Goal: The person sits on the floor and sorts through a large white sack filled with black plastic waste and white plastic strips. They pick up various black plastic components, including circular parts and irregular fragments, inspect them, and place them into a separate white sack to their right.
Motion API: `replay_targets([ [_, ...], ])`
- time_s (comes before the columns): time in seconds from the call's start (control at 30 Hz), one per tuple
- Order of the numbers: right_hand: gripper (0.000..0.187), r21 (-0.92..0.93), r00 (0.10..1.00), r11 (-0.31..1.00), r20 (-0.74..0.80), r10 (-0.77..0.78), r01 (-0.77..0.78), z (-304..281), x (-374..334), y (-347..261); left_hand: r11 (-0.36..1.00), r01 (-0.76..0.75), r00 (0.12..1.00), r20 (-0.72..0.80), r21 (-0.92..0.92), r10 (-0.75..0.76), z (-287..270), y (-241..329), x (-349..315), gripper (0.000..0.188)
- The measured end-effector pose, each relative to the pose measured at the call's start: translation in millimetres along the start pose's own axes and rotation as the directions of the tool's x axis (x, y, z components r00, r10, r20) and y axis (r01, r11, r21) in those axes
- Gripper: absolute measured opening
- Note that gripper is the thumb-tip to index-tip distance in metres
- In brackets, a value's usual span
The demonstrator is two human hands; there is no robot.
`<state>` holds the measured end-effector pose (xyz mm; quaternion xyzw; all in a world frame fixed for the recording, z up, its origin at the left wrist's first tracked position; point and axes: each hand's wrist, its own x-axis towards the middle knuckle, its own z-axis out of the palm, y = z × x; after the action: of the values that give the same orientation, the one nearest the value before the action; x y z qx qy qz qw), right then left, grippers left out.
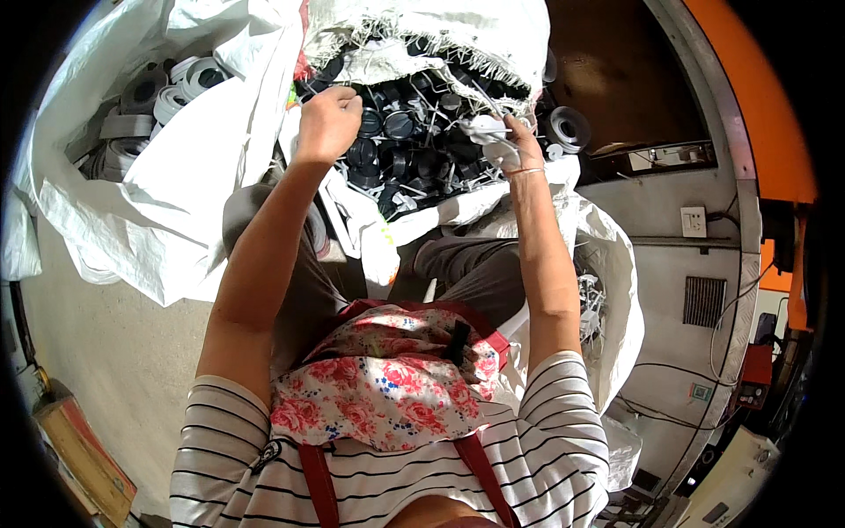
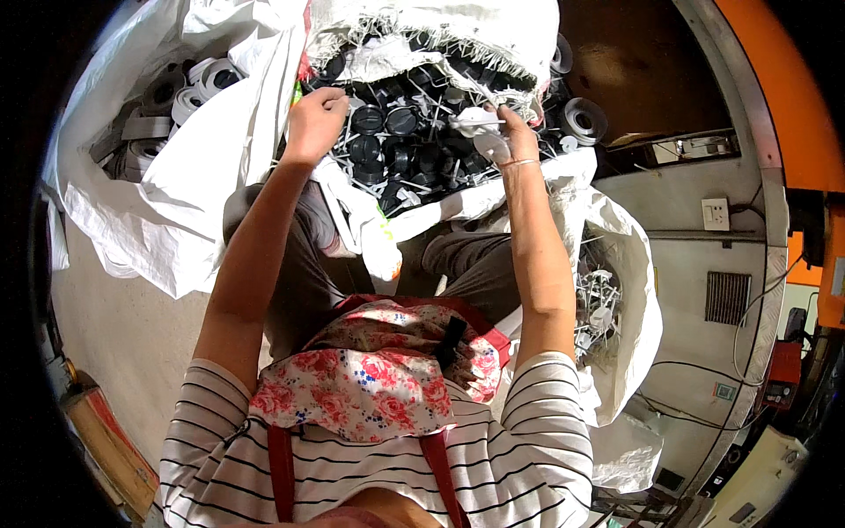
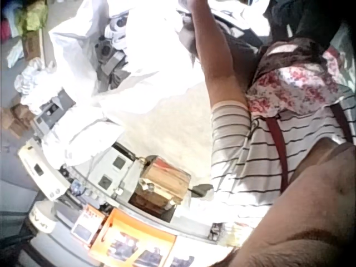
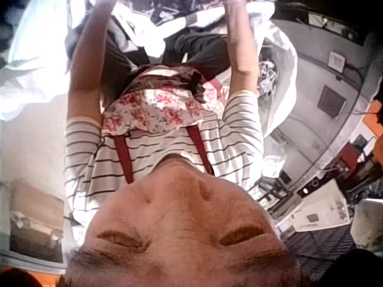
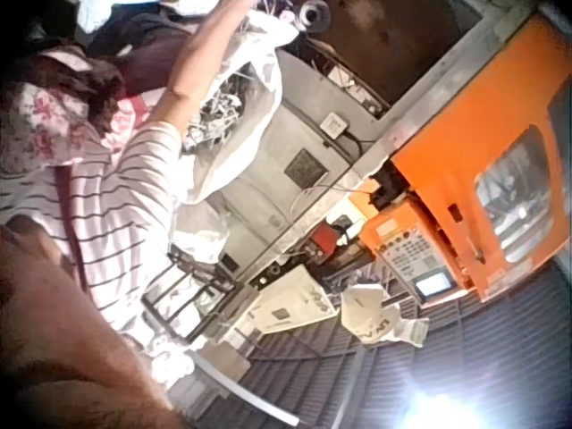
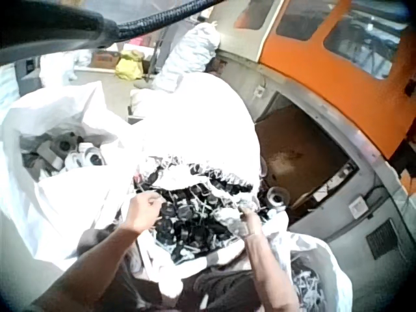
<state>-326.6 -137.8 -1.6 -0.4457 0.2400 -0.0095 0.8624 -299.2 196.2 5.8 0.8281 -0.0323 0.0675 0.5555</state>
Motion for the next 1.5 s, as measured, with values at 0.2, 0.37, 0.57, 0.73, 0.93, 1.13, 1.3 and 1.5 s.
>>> replay_targets([
  [0.2,0.028,0.103,0.995,0.990,0.008,-0.098,0.097,-1.8,-10.0,-21.9,0.999,-0.012,0.998,0.056,-0.042,0.015,6.3,-1.9,-0.7,0.023],
  [0.37,0.033,-0.128,0.944,0.940,-0.055,-0.325,0.316,-0.9,-72.6,-75.0,0.997,-0.076,0.995,0.062,-0.014,0.077,9.3,-5.9,-1.3,0.022],
  [0.57,0.029,-0.780,0.597,0.542,-0.282,-0.751,0.314,-43.6,-246.1,-149.7,0.998,-0.067,0.991,0.112,-0.013,0.068,4.5,-0.5,-5.0,0.025],
  [0.73,0.036,-0.845,0.595,0.019,-0.393,-0.702,-0.535,-244.9,-325.9,-188.0,0.990,-0.141,0.968,0.213,0.008,0.136,19.9,13.2,-15.1,0.026],
  [0.93,0.033,-0.951,0.689,0.237,-0.306,-0.657,-0.197,-200.7,-243.0,-157.1,0.991,-0.120,0.940,0.327,0.060,0.094,40.5,18.1,-21.5,0.027],
  [1.13,0.062,-0.942,0.971,-0.306,-0.071,-0.228,-0.140,-95.7,-98.9,-95.5,0.722,-0.680,0.688,0.455,0.129,0.566,81.3,28.1,-11.9,0.040],
  [1.3,0.074,-0.749,0.959,-0.640,-0.274,0.066,-0.170,-133.4,6.6,-61.4,0.410,-0.847,0.501,0.764,0.337,0.406,147.0,80.0,40.7,0.057],
  [1.5,0.107,-0.769,0.968,-0.593,-0.239,-0.082,-0.240,-155.8,77.1,-22.2,0.081,-0.821,0.571,0.810,0.566,0.134,189.7,59.7,156.4,0.073],
])
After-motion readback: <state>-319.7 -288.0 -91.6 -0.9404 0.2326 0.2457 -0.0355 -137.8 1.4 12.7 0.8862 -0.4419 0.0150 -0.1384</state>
